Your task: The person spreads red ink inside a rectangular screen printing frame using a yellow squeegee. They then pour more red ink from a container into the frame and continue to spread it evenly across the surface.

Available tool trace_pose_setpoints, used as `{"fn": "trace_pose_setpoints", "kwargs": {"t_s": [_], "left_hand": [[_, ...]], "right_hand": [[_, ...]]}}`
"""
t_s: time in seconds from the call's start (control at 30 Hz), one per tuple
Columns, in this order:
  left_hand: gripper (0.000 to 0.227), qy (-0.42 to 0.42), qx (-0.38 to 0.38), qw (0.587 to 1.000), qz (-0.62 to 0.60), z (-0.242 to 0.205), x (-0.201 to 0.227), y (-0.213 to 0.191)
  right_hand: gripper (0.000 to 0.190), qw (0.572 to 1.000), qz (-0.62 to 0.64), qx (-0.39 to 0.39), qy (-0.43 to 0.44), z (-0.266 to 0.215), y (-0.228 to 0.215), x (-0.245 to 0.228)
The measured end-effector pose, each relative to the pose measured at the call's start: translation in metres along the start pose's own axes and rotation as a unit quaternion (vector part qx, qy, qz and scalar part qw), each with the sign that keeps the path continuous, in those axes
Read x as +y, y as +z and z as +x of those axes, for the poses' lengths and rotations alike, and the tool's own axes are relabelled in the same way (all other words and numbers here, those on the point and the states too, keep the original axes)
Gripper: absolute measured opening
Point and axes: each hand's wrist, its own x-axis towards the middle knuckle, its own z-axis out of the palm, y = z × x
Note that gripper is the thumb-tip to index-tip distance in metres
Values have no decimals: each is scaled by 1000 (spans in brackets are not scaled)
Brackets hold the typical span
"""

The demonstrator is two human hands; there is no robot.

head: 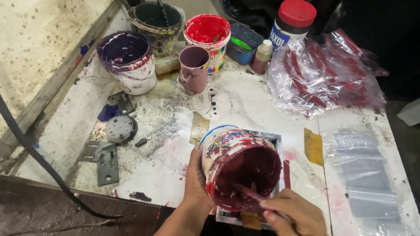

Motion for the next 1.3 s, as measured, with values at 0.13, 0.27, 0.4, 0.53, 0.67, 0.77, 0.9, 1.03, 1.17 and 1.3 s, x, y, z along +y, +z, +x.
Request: {"fn": "trace_pose_setpoints", "kwargs": {"t_s": [0.13, 0.27, 0.4, 0.53, 0.67, 0.77, 0.9, 1.03, 1.17, 1.3], "left_hand": [[54, 20, 17, 999, 23, 0, 0, -2], [53, 23, 12, 999, 27, 0, 3, 3], [54, 26, -14, 999, -19, 6, -2, -1], [54, 18, 58, 998, 20, -12, -1, 12], [55, 28, 43, 998, 30, -17, 4, 11], [54, 44, 26, 999, 20, -10, 2, 8], [53, 43, 37, 998, 21, -9, 1, 6], [57, 35, 26, 999, 20, -6, 4, 3], [55, 49, 27, 998, 25, -4, 4, 1], [57, 36, 20, 999, 28, -2, 7, 2]], "right_hand": [[28, 981, -188, 19, -50, -7, -13, 14], [24, 949, -294, -11, -116, -8, -13, 12], [22, 988, -149, -44, -27, -26, -2, 9], [26, 995, 26, 62, 75, -19, 1, 1], [24, 981, -185, 52, -26, -13, -3, 4], [21, 978, -205, -10, -43, -17, 3, 2], [32, 999, -12, 39, -13, -12, 13, -1], [27, 972, -230, 41, -19, -12, 3, 4], [26, 999, -30, 24, 7, -17, 9, 1], [25, 979, -190, 77, 3, -11, 3, 5]]}}
